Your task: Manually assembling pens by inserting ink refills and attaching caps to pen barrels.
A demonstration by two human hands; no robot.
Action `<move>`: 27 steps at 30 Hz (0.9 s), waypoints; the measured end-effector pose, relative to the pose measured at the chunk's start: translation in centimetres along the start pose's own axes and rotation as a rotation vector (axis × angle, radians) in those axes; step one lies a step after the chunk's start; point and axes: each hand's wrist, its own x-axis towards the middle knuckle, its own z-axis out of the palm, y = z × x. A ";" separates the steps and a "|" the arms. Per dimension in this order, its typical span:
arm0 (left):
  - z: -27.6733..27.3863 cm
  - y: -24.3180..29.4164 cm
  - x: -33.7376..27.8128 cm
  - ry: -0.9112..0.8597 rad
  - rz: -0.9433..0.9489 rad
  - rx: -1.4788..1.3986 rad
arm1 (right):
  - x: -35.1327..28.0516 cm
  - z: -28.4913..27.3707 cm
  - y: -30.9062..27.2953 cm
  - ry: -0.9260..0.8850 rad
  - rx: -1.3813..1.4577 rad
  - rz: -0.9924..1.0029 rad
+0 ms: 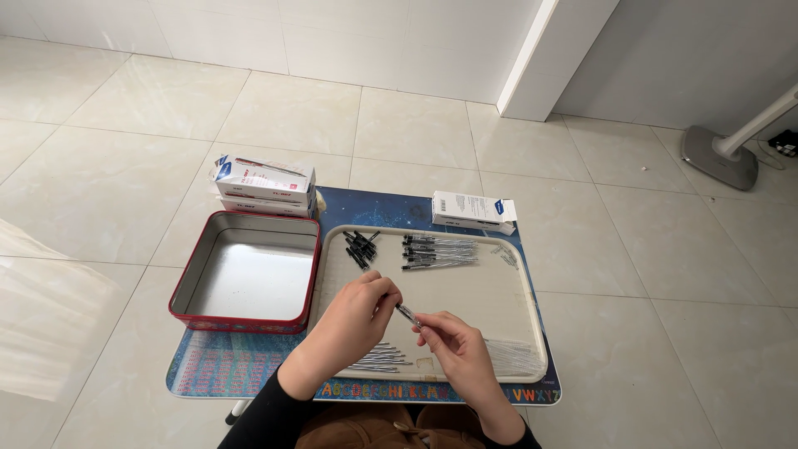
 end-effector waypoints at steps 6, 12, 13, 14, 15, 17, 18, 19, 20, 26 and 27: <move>-0.2 1.6 -0.9 0.346 0.126 -0.181 | 0.0 -0.1 -0.7 0.033 0.140 0.089; 1.3 1.1 -0.7 0.346 0.148 -0.245 | 0.1 -0.1 0.4 0.066 0.350 0.185; 1.4 1.1 -0.7 0.344 0.146 -0.247 | 0.0 -0.2 0.4 0.067 0.349 0.188; 1.5 1.1 -0.8 0.352 0.162 -0.253 | 0.0 -0.3 0.3 0.062 0.351 0.180; 1.6 1.1 -0.8 0.360 0.179 -0.258 | 0.0 -0.3 0.3 0.055 0.353 0.172; 1.8 1.0 -0.7 0.362 0.186 -0.262 | 0.1 -0.3 0.1 0.051 0.348 0.166; 1.8 0.9 -0.7 0.365 0.195 -0.265 | 0.2 -0.2 0.0 0.048 0.342 0.160; 2.0 0.8 -0.7 0.363 0.194 -0.264 | 0.2 -0.3 0.0 0.048 0.343 0.160; 2.1 0.8 -0.7 0.360 0.195 -0.270 | 0.2 -0.3 0.1 0.042 0.340 0.171; 1.3 1.4 -1.1 0.308 0.112 -0.353 | 0.2 -0.6 -0.8 -0.005 0.299 0.099; 0.9 1.7 -1.2 0.290 0.080 -0.358 | 0.2 -0.5 -1.4 -0.039 0.272 0.042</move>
